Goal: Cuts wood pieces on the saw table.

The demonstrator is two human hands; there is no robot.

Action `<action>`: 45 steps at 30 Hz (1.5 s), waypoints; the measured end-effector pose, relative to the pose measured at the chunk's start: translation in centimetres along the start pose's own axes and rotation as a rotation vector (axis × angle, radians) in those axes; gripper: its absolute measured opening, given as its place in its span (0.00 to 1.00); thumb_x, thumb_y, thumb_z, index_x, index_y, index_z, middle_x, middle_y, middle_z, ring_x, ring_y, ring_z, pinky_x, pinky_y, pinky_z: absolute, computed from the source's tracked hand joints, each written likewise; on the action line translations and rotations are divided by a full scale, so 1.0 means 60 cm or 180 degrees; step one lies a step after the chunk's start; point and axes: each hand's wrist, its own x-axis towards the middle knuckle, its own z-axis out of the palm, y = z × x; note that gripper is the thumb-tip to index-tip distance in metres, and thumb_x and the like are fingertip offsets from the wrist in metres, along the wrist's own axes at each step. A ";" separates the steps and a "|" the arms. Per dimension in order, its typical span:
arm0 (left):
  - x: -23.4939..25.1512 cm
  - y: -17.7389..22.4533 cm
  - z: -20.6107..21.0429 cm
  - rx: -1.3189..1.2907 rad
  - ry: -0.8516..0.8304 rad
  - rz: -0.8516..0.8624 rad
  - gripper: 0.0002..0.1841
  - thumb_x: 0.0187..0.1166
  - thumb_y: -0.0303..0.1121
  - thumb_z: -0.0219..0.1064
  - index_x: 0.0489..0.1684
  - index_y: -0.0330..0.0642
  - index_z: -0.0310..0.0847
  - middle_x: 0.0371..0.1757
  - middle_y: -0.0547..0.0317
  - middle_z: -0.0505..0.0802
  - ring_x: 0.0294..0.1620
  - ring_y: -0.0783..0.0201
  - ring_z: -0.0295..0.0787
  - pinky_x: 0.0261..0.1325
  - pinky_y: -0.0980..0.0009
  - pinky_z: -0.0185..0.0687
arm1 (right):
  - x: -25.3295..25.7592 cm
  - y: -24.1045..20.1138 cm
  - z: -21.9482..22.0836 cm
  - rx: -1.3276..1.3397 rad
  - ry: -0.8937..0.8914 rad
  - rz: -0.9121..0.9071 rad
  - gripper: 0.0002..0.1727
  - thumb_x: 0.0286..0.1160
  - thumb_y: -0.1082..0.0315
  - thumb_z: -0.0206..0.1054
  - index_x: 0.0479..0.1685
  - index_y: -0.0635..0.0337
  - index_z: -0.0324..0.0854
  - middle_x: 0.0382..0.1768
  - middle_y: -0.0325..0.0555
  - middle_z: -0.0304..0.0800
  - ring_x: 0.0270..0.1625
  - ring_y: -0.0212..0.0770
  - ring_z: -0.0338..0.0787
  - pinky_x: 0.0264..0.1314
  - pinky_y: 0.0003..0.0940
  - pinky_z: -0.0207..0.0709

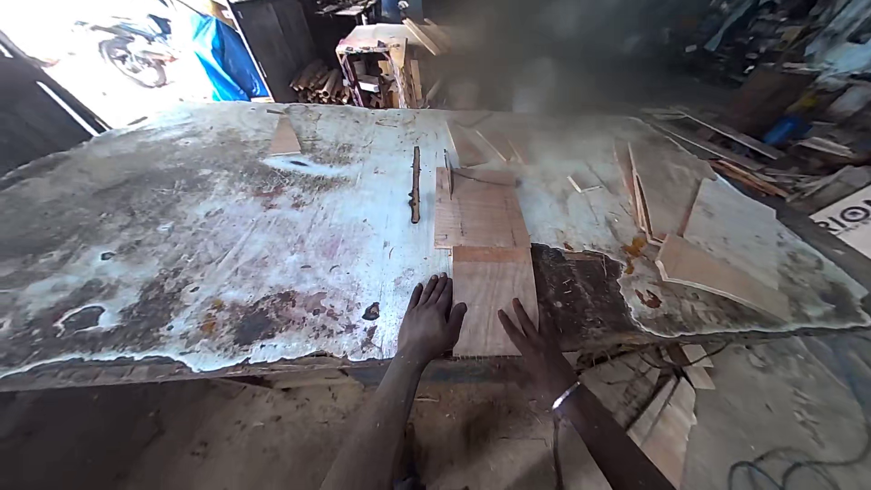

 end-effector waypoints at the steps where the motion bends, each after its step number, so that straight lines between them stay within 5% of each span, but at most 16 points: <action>1: 0.009 -0.003 0.000 0.0004 0.0029 0.0013 0.41 0.86 0.67 0.31 0.95 0.55 0.54 0.96 0.71 0.56 0.97 0.68 0.38 0.97 0.55 0.27 | 0.011 0.000 -0.002 -0.0033 -0.0014 0.0013 0.54 0.65 0.16 0.50 0.94 0.33 0.57 0.96 0.49 0.43 0.94 0.73 0.36 0.93 0.70 0.39; 7: 0.044 -0.015 -0.001 0.0022 0.0098 0.0088 0.40 0.87 0.66 0.31 0.95 0.53 0.55 0.96 0.70 0.57 0.97 0.68 0.39 0.97 0.55 0.29 | 0.046 0.007 -0.001 -0.0068 -0.0024 0.0067 0.55 0.64 0.15 0.50 0.94 0.32 0.57 0.97 0.47 0.40 0.95 0.73 0.34 0.91 0.68 0.46; 16: 0.116 -0.024 -0.017 -0.0022 0.0202 0.0064 0.38 0.90 0.61 0.31 0.95 0.50 0.54 0.96 0.66 0.58 0.97 0.66 0.41 0.97 0.55 0.29 | 0.128 0.021 -0.014 0.0004 -0.0298 0.0250 0.54 0.64 0.15 0.52 0.95 0.25 0.49 0.98 0.40 0.29 0.96 0.68 0.25 0.93 0.68 0.34; 20: 0.144 -0.028 -0.018 -0.0040 0.0268 0.0061 0.38 0.90 0.60 0.31 0.95 0.50 0.54 0.96 0.64 0.59 0.97 0.65 0.42 0.97 0.54 0.29 | 0.149 0.016 -0.023 -0.0218 -0.0328 0.0351 0.50 0.66 0.17 0.52 0.93 0.17 0.49 0.98 0.35 0.33 0.96 0.69 0.28 0.91 0.74 0.28; 23: 0.147 -0.026 -0.020 -0.0075 0.0244 0.0028 0.38 0.90 0.61 0.32 0.95 0.50 0.54 0.96 0.65 0.58 0.97 0.66 0.42 0.97 0.55 0.29 | 0.127 -0.017 -0.017 -0.0116 -0.0198 0.0546 0.37 0.77 0.27 0.52 0.90 0.12 0.55 0.97 0.31 0.41 0.96 0.68 0.27 0.89 0.76 0.22; 28: 0.147 -0.026 -0.019 -0.0090 0.0261 0.0023 0.37 0.90 0.60 0.33 0.94 0.50 0.56 0.95 0.65 0.60 0.97 0.65 0.42 0.97 0.54 0.30 | 0.119 -0.026 0.015 -0.0044 -0.0014 0.0577 0.36 0.81 0.28 0.44 0.91 0.13 0.52 0.98 0.31 0.35 0.95 0.70 0.24 0.90 0.74 0.35; 35: 0.174 -0.034 -0.027 -0.0163 0.0236 0.0033 0.38 0.90 0.61 0.34 0.94 0.49 0.55 0.95 0.65 0.59 0.97 0.66 0.42 0.97 0.54 0.28 | 0.158 -0.022 0.006 -0.0121 -0.0168 0.0577 0.38 0.80 0.25 0.41 0.93 0.12 0.46 0.98 0.29 0.30 0.95 0.70 0.22 0.90 0.75 0.28; 45: 0.203 -0.057 -0.036 -0.0262 0.0260 0.0117 0.39 0.90 0.63 0.33 0.92 0.49 0.60 0.95 0.62 0.61 0.97 0.62 0.44 0.97 0.52 0.31 | 0.220 -0.016 0.002 -0.0160 -0.0041 0.0548 0.36 0.82 0.26 0.41 0.92 0.13 0.48 0.98 0.27 0.33 0.95 0.70 0.25 0.89 0.76 0.31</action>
